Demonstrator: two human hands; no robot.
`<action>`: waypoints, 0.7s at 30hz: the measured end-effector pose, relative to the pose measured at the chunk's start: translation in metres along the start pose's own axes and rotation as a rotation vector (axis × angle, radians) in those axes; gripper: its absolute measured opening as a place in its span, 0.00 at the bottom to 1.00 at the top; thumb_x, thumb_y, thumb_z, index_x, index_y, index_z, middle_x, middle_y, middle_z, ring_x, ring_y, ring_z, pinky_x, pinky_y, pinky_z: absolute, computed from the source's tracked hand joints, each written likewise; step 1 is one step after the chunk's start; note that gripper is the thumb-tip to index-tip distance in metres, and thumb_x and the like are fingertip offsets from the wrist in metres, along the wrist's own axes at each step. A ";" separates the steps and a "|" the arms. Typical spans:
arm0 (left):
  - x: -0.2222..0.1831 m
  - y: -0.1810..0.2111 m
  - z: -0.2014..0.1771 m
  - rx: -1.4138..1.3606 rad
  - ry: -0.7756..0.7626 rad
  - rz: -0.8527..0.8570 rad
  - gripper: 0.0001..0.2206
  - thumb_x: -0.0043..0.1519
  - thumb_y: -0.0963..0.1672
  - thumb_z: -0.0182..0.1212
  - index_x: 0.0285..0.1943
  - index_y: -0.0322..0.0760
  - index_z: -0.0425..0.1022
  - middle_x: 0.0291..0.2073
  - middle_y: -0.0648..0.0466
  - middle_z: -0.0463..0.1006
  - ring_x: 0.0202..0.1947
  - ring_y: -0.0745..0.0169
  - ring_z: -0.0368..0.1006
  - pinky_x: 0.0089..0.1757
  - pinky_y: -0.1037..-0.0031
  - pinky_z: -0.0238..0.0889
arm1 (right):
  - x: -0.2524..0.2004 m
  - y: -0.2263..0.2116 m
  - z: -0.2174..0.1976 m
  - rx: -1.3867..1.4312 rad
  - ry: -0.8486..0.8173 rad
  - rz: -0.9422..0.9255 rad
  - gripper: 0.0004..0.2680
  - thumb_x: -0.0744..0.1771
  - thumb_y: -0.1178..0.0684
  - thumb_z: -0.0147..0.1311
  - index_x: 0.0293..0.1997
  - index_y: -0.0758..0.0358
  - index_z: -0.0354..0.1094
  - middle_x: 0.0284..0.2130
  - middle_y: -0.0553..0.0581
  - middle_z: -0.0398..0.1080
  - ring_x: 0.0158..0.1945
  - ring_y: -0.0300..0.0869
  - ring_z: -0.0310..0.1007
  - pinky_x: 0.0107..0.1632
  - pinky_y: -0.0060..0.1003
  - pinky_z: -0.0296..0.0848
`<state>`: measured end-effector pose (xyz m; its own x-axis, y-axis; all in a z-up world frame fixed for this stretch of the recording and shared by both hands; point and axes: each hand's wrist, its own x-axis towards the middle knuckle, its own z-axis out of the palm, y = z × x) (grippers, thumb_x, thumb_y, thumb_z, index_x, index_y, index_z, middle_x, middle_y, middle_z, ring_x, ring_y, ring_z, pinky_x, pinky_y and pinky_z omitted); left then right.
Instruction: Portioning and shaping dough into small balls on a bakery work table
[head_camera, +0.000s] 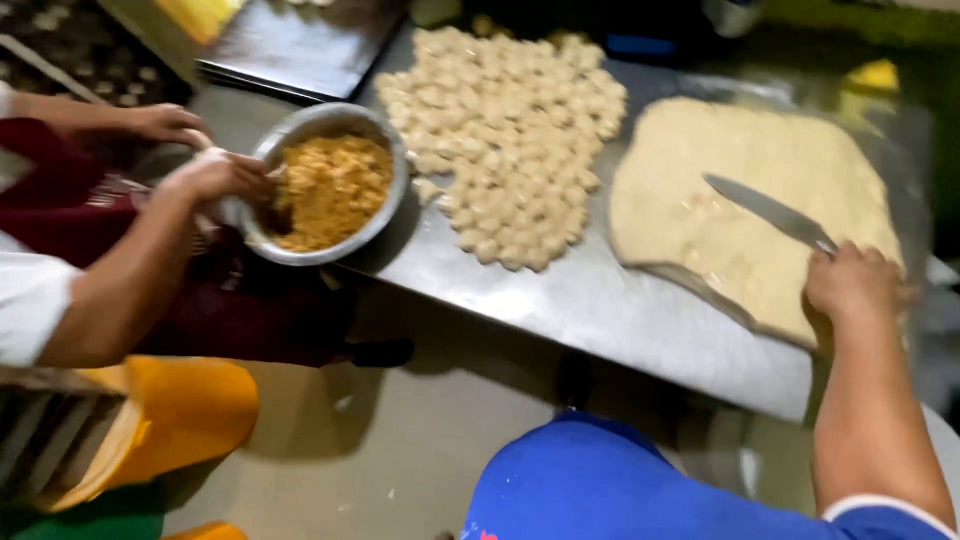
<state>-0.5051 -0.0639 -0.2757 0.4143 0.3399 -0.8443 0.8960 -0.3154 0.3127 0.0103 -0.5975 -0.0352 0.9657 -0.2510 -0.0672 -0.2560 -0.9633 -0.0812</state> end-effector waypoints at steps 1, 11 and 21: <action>0.017 0.008 -0.003 0.017 -0.059 0.003 0.17 0.65 0.53 0.50 0.34 0.39 0.69 0.24 0.41 0.75 0.22 0.42 0.80 0.24 0.60 0.64 | 0.004 0.029 0.011 -0.011 -0.077 -0.021 0.24 0.70 0.41 0.33 0.72 0.63 0.60 0.70 0.71 0.59 0.72 0.62 0.52 0.66 0.64 0.53; 0.057 0.170 -0.036 0.352 -0.098 0.474 0.17 0.60 0.48 0.66 0.56 0.38 0.81 0.45 0.34 0.83 0.51 0.30 0.77 0.51 0.51 0.70 | 0.031 0.055 0.024 -0.124 0.014 -0.186 0.17 0.70 0.37 0.52 0.63 0.50 0.73 0.53 0.61 0.72 0.58 0.62 0.69 0.52 0.70 0.65; -0.122 0.347 0.035 0.100 0.173 0.982 0.14 0.60 0.50 0.69 0.47 0.37 0.83 0.35 0.43 0.80 0.42 0.42 0.78 0.44 0.60 0.72 | -0.030 0.120 0.010 0.656 0.015 -0.211 0.15 0.69 0.48 0.59 0.58 0.65 0.70 0.33 0.62 0.72 0.38 0.53 0.73 0.40 0.48 0.72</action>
<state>-0.2502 -0.2464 -0.0791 0.9880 0.0102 -0.1541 0.1298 -0.5957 0.7927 -0.0494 -0.7044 -0.0527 0.9971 -0.0700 0.0298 -0.0315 -0.7361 -0.6761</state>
